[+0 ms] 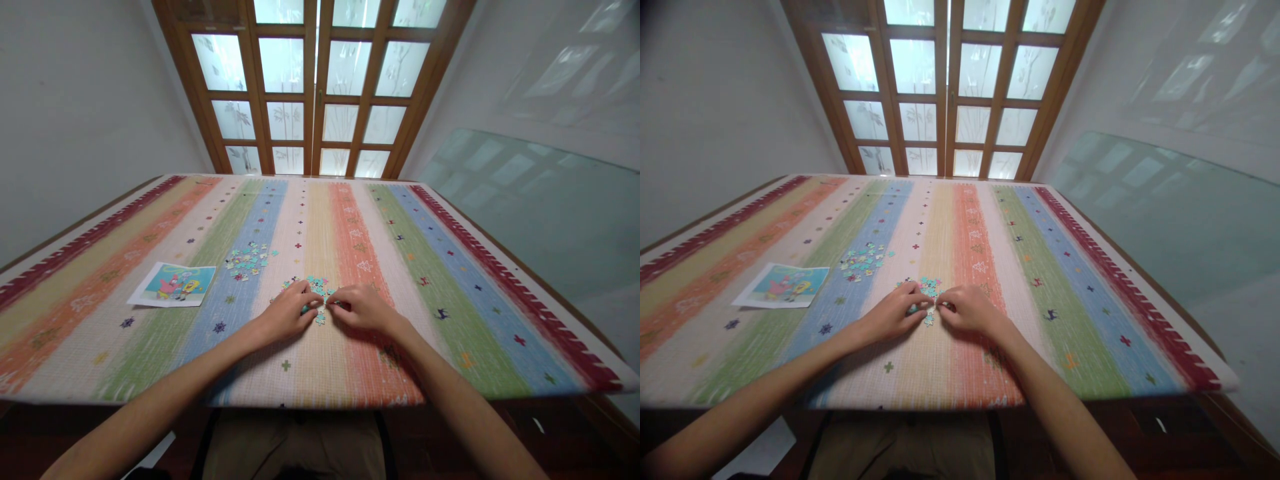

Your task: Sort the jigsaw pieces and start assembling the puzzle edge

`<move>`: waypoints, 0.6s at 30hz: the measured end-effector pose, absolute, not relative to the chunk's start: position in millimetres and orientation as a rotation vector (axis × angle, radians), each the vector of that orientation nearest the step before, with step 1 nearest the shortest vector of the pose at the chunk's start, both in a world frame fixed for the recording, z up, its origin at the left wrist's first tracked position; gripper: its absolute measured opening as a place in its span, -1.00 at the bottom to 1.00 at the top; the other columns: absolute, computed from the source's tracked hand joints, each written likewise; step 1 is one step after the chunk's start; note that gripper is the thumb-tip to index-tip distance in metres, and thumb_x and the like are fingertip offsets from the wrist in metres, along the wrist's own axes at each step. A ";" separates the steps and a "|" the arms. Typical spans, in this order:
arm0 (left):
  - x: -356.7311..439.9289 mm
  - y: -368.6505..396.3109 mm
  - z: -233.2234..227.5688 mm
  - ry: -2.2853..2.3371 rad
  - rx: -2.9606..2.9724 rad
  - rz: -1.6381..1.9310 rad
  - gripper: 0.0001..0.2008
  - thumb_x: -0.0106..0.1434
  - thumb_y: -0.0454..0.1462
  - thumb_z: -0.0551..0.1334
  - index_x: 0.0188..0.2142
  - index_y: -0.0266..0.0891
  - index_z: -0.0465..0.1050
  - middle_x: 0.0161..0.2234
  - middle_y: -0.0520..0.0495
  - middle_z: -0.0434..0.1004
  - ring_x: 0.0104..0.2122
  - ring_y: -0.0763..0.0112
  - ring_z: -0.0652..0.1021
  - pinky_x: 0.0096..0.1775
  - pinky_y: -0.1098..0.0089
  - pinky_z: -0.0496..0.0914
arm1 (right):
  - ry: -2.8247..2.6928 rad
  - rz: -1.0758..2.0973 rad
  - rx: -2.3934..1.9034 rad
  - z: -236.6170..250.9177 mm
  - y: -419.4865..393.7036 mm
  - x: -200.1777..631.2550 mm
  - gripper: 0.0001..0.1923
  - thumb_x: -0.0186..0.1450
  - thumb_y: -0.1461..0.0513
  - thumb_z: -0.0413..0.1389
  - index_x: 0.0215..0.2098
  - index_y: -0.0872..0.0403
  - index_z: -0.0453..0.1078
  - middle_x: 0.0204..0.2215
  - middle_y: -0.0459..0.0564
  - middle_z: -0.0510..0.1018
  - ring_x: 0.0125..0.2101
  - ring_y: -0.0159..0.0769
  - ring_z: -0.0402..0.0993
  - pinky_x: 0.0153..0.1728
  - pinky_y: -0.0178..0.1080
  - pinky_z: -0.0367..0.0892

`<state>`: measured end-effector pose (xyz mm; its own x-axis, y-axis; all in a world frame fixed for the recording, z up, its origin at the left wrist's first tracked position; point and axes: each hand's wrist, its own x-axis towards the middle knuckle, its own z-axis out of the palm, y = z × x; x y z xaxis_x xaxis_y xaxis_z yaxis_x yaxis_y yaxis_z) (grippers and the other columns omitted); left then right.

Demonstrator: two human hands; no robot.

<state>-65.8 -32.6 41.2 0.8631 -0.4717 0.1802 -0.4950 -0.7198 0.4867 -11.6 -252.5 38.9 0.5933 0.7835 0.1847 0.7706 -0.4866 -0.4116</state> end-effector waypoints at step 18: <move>-59.3 -25.6 44.7 -0.714 2.380 0.005 -0.96 0.30 -0.35 0.26 -0.30 -0.21 0.42 -0.31 -0.04 0.50 -0.25 0.30 0.48 -0.15 0.26 0.38 | -1.234 0.024 -2.365 39.1 -253.4 -10.5 -0.75 0.29 0.28 0.06 -0.29 0.08 0.61 -0.41 0.03 0.67 -0.47 -0.32 0.45 -0.39 -0.28 0.15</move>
